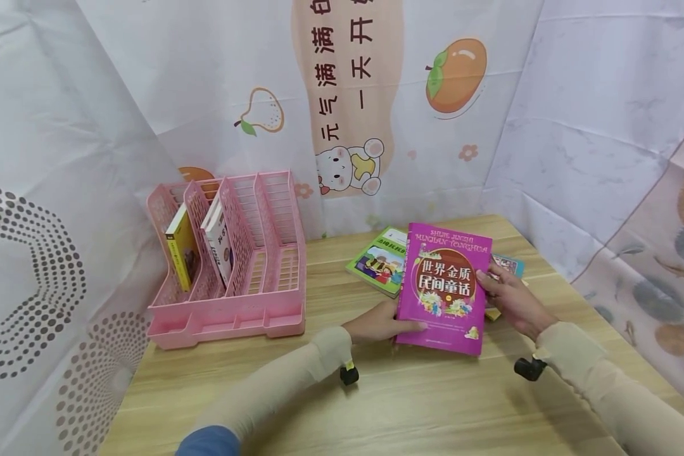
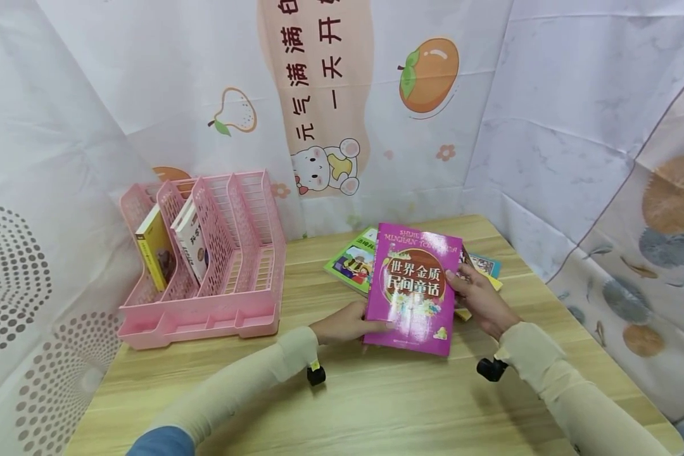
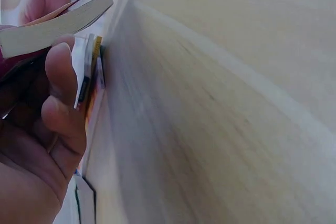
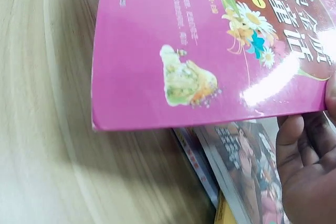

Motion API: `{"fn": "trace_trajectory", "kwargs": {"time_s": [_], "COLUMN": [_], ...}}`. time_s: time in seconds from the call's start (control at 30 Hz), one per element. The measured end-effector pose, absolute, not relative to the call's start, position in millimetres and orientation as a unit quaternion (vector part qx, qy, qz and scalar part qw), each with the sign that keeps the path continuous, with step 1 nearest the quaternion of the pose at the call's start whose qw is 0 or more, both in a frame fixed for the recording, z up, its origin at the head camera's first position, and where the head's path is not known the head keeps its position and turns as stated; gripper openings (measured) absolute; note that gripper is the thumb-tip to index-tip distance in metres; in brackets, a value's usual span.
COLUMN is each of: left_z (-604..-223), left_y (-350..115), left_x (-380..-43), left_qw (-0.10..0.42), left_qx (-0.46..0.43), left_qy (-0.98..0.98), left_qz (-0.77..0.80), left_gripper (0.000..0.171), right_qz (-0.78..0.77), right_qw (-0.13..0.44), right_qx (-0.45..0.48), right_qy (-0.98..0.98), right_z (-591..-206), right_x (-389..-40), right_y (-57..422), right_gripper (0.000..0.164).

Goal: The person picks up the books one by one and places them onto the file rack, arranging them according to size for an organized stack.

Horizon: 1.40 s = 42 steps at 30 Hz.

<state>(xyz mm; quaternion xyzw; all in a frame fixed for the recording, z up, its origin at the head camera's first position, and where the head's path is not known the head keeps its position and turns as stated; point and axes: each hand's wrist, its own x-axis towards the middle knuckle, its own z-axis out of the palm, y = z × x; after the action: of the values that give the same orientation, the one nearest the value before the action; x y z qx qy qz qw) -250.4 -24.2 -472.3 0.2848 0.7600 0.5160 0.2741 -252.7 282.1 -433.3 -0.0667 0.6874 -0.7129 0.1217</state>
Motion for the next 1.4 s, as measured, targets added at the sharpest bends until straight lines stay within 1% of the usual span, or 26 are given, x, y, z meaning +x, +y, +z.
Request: {"fn": "trace_trajectory", "kwargs": {"time_s": [0.07,0.2,0.3,0.4,0.47,0.7,0.97,1.17,1.4], "left_z": [-475,-479,-480,-480,-480,-474,-462,-457,-452], "left_y": [-24,-26,-31,-37,-42,-59,-76,-89,-103], "left_x": [-251,-252,-252,-252,-252,-252,-250,-248,-247], "left_qw": [0.273,0.25,0.231,0.214,0.203,0.183,0.112,0.084,0.035], "left_qx": [0.279,0.276,0.275,0.274,0.271,0.238,0.223,0.202,0.205], "left_qy": [0.755,0.752,0.75,0.753,0.762,0.776,0.816,0.821,0.831], "left_qz": [0.527,0.544,0.556,0.559,0.553,0.555,0.521,0.527,0.515], "left_gripper": [0.036,0.037,0.038,0.038,0.037,0.038,0.04,0.043,0.043], "right_qz": [-0.713,-0.708,-0.683,-0.653,-0.64,-0.618,-0.625,-0.639,-0.627], "right_qw": [0.122,0.126,0.131,0.136,0.138,0.156,0.176,0.197,0.207], "right_qx": [-0.067,-0.06,-0.062,-0.061,-0.057,-0.042,-0.03,-0.038,-0.042], "right_qy": [0.688,0.692,0.716,0.742,0.754,0.77,0.76,0.743,0.75], "right_z": [-434,-432,-429,-426,-424,-427,-443,-445,-446], "right_x": [-255,-257,-259,-262,-265,-273,-279,-283,-285], "right_y": [278,272,269,265,262,258,258,248,238], "right_gripper": [0.026,0.027,0.036,0.049,0.053,0.054,0.071,0.069,0.068]}}
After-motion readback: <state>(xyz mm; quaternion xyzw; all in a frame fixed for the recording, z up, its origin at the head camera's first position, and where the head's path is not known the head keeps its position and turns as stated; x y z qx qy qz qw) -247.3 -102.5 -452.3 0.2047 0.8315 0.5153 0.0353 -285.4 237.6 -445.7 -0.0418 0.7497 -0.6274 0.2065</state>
